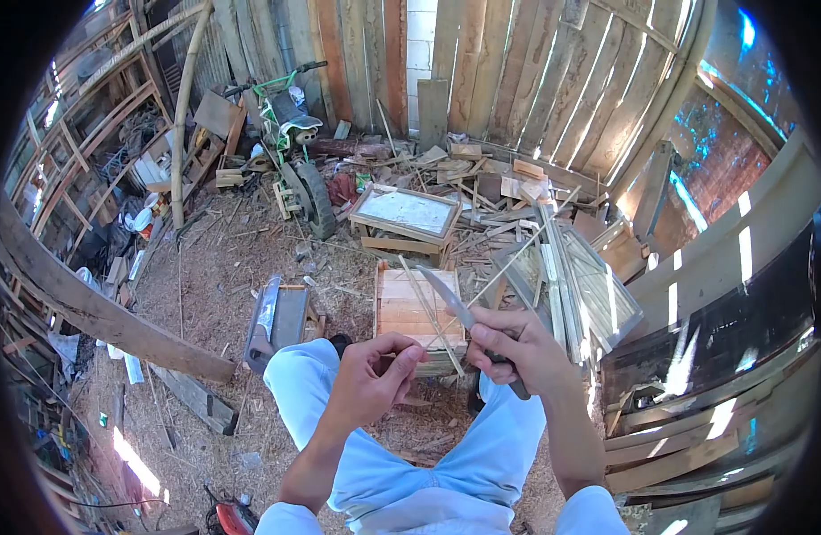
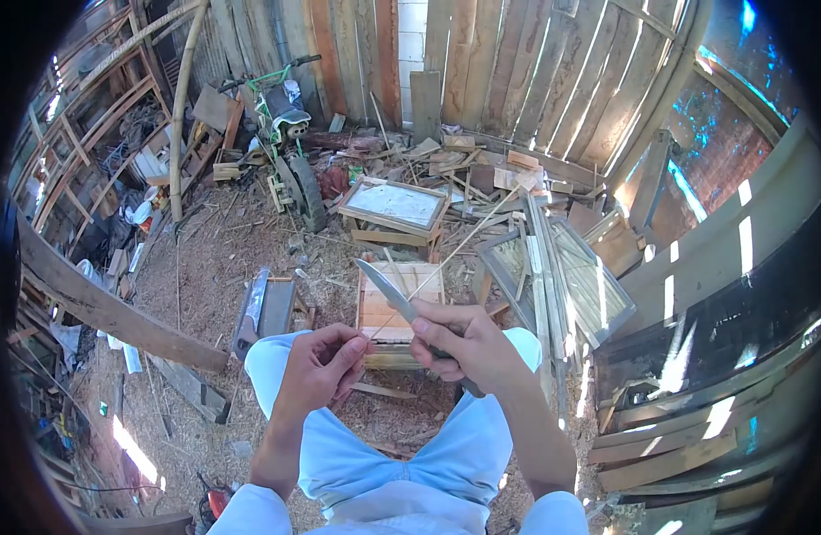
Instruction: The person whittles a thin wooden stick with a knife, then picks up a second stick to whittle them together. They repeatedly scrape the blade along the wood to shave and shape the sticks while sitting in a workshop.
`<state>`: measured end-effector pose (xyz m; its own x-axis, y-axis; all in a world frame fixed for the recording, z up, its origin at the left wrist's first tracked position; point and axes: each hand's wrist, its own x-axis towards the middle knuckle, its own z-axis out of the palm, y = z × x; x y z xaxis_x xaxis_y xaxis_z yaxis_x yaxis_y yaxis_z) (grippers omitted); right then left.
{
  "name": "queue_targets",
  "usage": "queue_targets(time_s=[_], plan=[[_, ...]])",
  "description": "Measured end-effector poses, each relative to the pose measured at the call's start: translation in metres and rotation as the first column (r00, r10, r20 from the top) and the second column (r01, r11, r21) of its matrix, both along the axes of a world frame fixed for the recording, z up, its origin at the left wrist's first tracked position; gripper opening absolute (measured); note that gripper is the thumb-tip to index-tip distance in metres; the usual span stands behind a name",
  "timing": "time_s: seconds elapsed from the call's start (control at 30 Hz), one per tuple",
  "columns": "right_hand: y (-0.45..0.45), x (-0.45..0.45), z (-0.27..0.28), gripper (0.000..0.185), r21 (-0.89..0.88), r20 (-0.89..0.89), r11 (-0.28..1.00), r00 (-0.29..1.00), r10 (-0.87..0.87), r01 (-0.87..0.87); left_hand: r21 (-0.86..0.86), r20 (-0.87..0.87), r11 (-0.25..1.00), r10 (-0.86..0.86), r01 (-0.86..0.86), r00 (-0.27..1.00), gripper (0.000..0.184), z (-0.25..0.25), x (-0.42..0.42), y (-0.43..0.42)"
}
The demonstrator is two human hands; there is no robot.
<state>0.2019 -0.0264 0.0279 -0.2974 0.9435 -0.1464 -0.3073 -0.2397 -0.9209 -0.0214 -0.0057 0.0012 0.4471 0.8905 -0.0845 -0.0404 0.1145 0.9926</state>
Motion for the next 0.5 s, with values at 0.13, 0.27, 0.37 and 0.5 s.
queue_targets(time_s=[0.13,0.27,0.37,0.5], plan=[[0.009,0.02,-0.001,0.038,0.048,-0.005,0.991,0.993,-0.121,0.121,0.004,-0.003,0.998,-0.059,0.059,0.998,0.017,-0.007,-0.012,0.01],[0.008,0.023,0.003,0.038,0.066,-0.023,0.986,0.988,-0.151,0.152,0.0,-0.04,0.993,-0.115,0.115,0.993,0.019,-0.009,-0.02,0.019],[0.001,0.006,-0.006,0.038,0.036,0.025,0.999,1.0,-0.003,0.002,0.011,0.012,0.994,-0.113,0.113,0.994,0.02,-0.008,-0.014,0.022],[0.001,-0.018,-0.021,0.034,-0.04,-0.033,0.972,0.972,0.232,-0.233,-0.116,0.131,0.98,-0.144,0.16,0.981,0.021,-0.004,0.001,0.021]])
